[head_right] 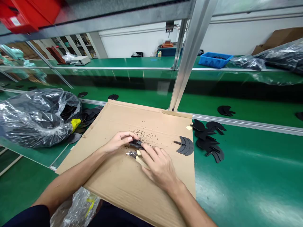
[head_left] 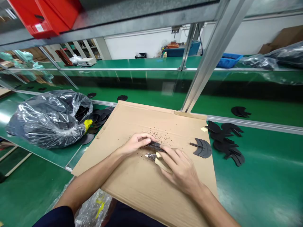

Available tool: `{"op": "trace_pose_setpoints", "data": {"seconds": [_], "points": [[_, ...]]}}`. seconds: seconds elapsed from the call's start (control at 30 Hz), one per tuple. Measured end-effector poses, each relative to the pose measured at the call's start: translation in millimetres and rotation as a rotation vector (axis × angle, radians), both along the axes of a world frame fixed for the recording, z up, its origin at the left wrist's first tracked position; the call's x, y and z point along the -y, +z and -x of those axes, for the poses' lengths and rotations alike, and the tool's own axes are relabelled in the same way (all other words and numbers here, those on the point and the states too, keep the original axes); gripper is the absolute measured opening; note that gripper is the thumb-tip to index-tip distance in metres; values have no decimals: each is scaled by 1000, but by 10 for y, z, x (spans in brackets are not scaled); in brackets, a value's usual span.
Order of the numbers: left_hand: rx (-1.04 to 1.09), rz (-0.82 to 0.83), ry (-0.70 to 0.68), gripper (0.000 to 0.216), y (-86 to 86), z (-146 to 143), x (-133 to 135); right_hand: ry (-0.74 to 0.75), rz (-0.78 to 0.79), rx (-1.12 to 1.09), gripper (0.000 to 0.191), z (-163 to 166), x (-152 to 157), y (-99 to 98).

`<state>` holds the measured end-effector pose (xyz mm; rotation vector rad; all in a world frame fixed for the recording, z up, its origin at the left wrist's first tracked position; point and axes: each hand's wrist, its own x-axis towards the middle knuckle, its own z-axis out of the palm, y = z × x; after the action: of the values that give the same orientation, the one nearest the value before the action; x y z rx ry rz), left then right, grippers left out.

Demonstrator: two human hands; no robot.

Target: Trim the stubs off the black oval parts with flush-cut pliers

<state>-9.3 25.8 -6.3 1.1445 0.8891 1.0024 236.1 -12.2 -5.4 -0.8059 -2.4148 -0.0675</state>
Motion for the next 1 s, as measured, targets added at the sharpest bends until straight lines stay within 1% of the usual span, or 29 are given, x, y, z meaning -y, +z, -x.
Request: {"op": "trace_pose_setpoints", "data": {"seconds": [0.07, 0.17, 0.2, 0.23, 0.3, 0.4, 0.53, 0.63, 0.7, 0.8, 0.9, 1.0], "points": [[-91, 24, -92, 35, 29, 66, -39, 15, -9, 14, 34, -1, 4, -27], [-187, 115, -287, 41, 56, 145, -101, 41, -18, 12, 38, 14, 13, -52], [-214, 133, -334, 43, 58, 159, -128, 45, -15, 7, 40, 21, 18, -54], [-244, 119, -349, 43, 57, 167, -164, 43, -12, -2, 42, 28, 22, -54], [-313, 11, -284, 42, 60, 170, -274, 13, -9, -34, 44, 35, 26, -51], [-409, -164, -104, 38, 101, 171, -579, -76, -7, -85, 44, 24, 17, -57], [-521, -270, 92, 29, 194, 137, -1229, -150, 28, -114, 47, -2, 9, -75], [-655, -322, 228, 21, 231, 36, -1720, -151, 74, -110, 50, -4, 34, -77], [-755, -346, 292, 18, 227, -49, -1952, -142, 102, -92, 53, 0, 56, -78], [-897, -371, 314, 24, 194, -136, -2114, -137, 137, -63, 55, -3, 72, -87], [-1021, -378, 283, 30, 180, -144, -2133, -142, 172, -39, 59, -18, 63, -97], [-1126, -392, 249, 25, 249, -130, -2114, -150, 207, -20, 63, -21, 57, -93]]}}
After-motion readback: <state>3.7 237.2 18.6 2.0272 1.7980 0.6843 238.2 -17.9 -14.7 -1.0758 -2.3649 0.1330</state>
